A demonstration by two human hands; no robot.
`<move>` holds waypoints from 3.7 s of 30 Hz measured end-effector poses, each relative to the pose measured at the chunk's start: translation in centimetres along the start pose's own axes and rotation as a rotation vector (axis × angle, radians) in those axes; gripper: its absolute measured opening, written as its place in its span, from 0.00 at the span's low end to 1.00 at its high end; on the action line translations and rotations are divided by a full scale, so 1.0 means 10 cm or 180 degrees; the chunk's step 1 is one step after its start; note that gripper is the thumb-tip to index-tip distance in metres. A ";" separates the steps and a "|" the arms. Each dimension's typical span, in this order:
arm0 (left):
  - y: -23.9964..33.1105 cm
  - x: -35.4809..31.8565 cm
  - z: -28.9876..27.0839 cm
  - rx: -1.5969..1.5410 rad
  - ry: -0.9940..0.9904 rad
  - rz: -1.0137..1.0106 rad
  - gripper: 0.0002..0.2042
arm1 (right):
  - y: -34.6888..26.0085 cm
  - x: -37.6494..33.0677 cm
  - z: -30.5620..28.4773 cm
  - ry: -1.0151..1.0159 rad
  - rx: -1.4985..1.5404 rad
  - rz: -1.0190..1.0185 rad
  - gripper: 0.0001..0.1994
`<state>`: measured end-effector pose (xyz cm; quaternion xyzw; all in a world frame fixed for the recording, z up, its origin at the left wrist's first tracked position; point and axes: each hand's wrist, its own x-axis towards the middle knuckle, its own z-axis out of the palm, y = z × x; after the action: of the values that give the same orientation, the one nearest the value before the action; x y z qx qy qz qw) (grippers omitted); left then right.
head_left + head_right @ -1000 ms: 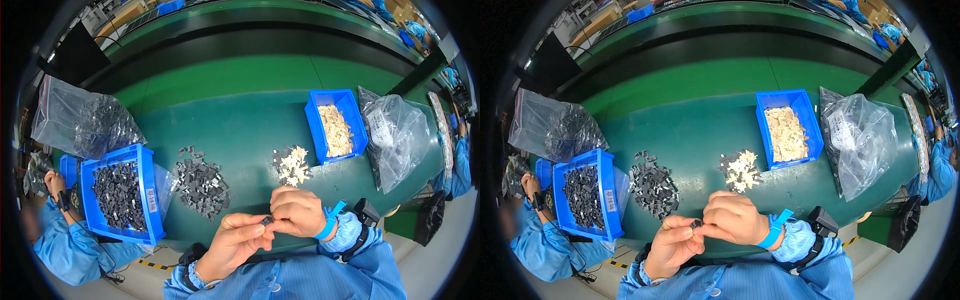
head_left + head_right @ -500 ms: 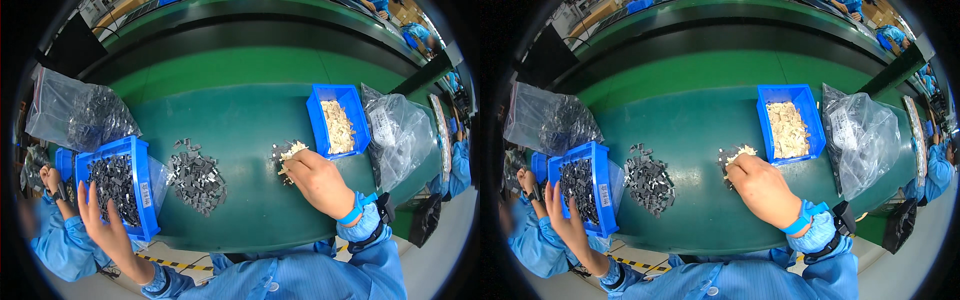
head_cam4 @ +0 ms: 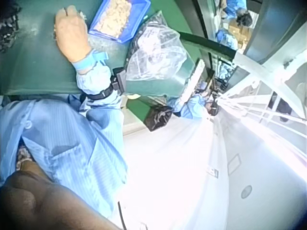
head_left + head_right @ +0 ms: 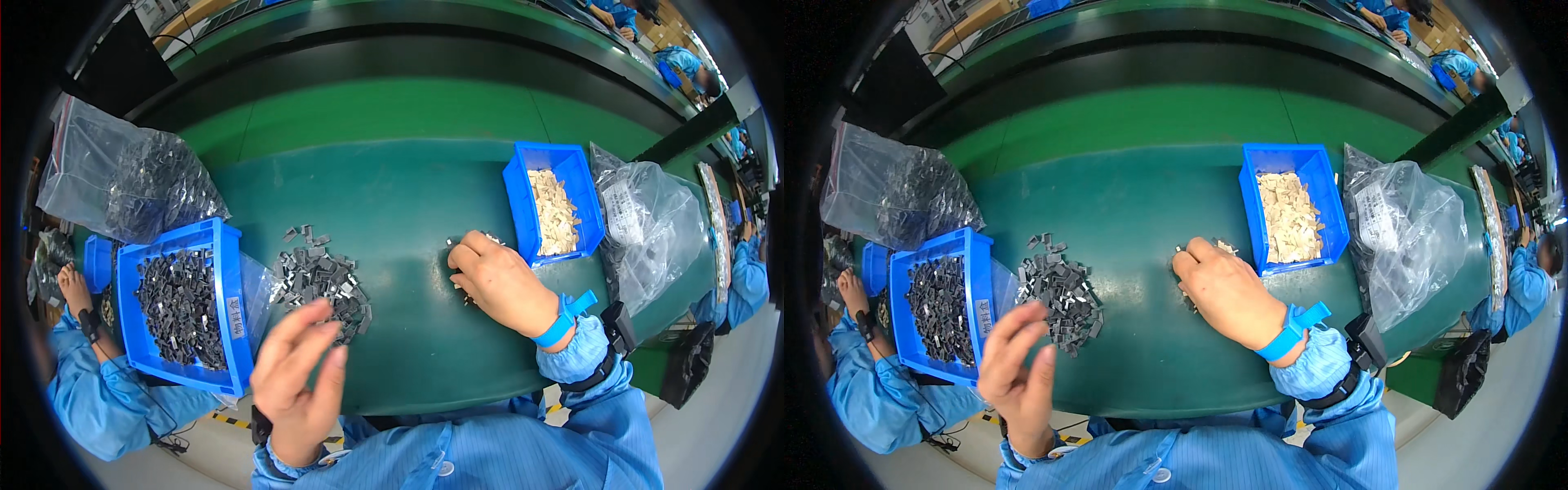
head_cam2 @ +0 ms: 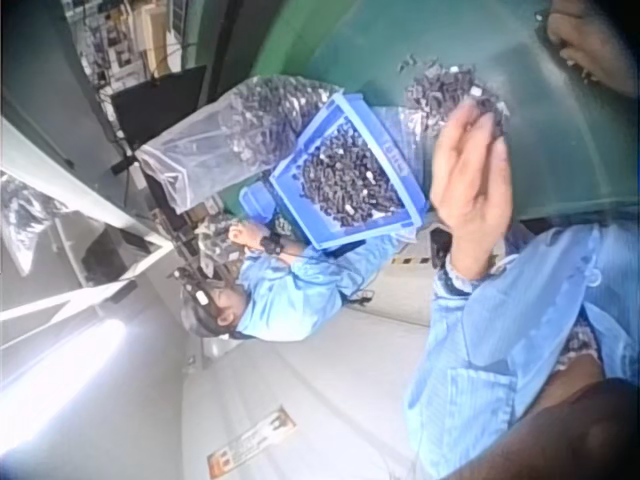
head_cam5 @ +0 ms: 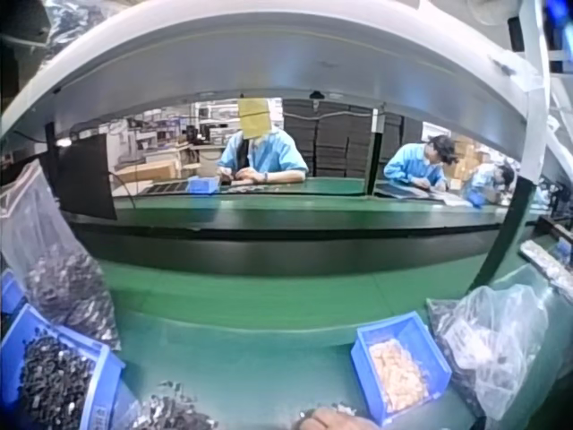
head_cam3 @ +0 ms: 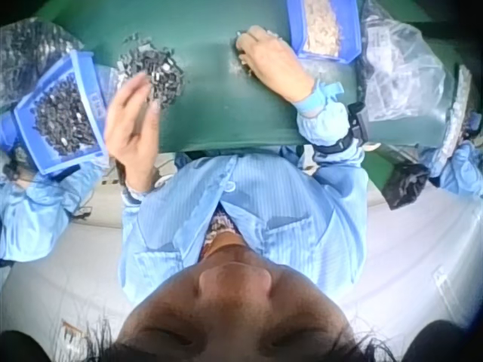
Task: Assembling small black and white plastic components at a factory workbench.
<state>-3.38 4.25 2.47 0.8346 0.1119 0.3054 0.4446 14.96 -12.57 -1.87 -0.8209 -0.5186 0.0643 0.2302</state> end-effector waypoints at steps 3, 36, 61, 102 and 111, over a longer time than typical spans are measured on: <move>-0.01 -0.07 0.13 -0.0805 -0.0351 -0.0579 0.11 | -0.05 0.01 -0.03 0.0141 0.0219 -0.0123 0.08; 0.14 -0.12 0.50 -0.2158 -0.0459 -0.1168 0.06 | -0.50 -0.12 -0.14 0.1160 0.1782 -0.0837 0.08; 0.03 -0.19 0.46 -0.2581 -0.0484 -0.1444 0.06 | -0.65 -0.23 -0.12 0.0089 0.4861 0.1027 0.04; 0.06 -0.10 0.65 -0.3812 0.0294 -0.1884 0.06 | -0.64 -0.26 -0.05 0.0564 0.4708 0.1285 0.05; -0.03 0.03 0.39 -0.2111 0.0621 -0.0795 0.04 | 0.41 -0.29 -0.90 0.1776 -0.0415 0.0486 0.01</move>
<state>-0.74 1.89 0.74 0.5919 0.1497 0.3466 0.7121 20.12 -19.34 3.91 -0.8566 -0.3751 -0.1802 0.3051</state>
